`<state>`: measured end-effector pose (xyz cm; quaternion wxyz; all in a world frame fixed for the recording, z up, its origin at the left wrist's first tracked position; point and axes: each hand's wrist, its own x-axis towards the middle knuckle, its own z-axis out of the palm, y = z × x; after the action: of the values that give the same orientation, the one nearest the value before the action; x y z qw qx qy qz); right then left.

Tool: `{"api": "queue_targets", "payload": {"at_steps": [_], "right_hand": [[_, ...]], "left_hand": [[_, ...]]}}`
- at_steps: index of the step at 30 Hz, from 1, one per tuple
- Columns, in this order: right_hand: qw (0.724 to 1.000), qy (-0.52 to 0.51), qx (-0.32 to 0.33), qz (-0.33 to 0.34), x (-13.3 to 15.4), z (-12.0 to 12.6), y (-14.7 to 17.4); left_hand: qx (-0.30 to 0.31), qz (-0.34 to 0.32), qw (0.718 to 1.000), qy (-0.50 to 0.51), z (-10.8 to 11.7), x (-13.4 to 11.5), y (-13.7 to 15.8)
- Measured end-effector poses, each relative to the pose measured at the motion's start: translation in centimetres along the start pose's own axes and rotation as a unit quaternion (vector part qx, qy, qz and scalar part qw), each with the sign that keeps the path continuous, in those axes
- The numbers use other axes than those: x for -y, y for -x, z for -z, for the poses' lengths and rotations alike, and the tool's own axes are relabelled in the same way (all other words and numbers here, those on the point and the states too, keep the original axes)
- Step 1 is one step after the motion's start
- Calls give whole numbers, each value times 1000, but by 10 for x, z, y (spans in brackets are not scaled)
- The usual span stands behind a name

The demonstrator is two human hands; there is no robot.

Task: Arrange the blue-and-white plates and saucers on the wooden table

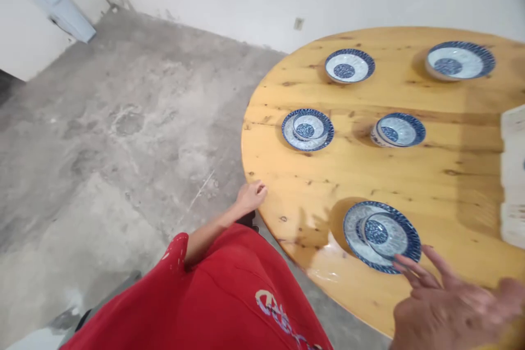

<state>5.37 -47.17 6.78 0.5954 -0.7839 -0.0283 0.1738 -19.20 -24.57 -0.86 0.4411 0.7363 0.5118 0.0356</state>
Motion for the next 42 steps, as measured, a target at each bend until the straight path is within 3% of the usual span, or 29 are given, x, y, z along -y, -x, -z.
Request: {"api": "queue_targets", "payload": {"at_steps": [3, 6, 11, 16, 18, 23, 26, 29, 36, 39, 42], "right_hand": [[991, -94, -69, -73, -19, 6, 33], [993, -71, -52, -73, -42, -7, 74], [986, -48, 111, -114, -84, -41, 122], [954, -62, 236, -174, -105, -61, 134], [959, -59, 222, -165, -107, -59, 131], [980, -44, 111, -159, -113, -49, 124], [983, -40, 72, -166, -117, -59, 125], [982, -21, 72, -174, -113, -91, 128], [972, -27, 116, -201, -83, -222, 125], [971, -36, 121, -201, -73, -278, 121], [974, -45, 103, -195, -66, -319, 118]], "left_hand": [[38, -21, 999, -3, -19, -6, 29], [52, -40, 998, -17, -27, -6, 53], [40, -45, 998, -25, -22, 3, 84], [36, -57, 997, -41, -19, 9, 92], [40, -72, 995, -48, -19, 7, 87], [56, -115, 991, -43, -8, 1, 63], [56, -125, 990, -44, 15, 12, 46], [35, -104, 993, -43, 54, 35, 27], [-55, -3, 998, 18, 165, 121, -18], [-65, 23, 997, 44, 203, 159, -36], [-63, 30, 996, 52, 234, 186, -56]]}}
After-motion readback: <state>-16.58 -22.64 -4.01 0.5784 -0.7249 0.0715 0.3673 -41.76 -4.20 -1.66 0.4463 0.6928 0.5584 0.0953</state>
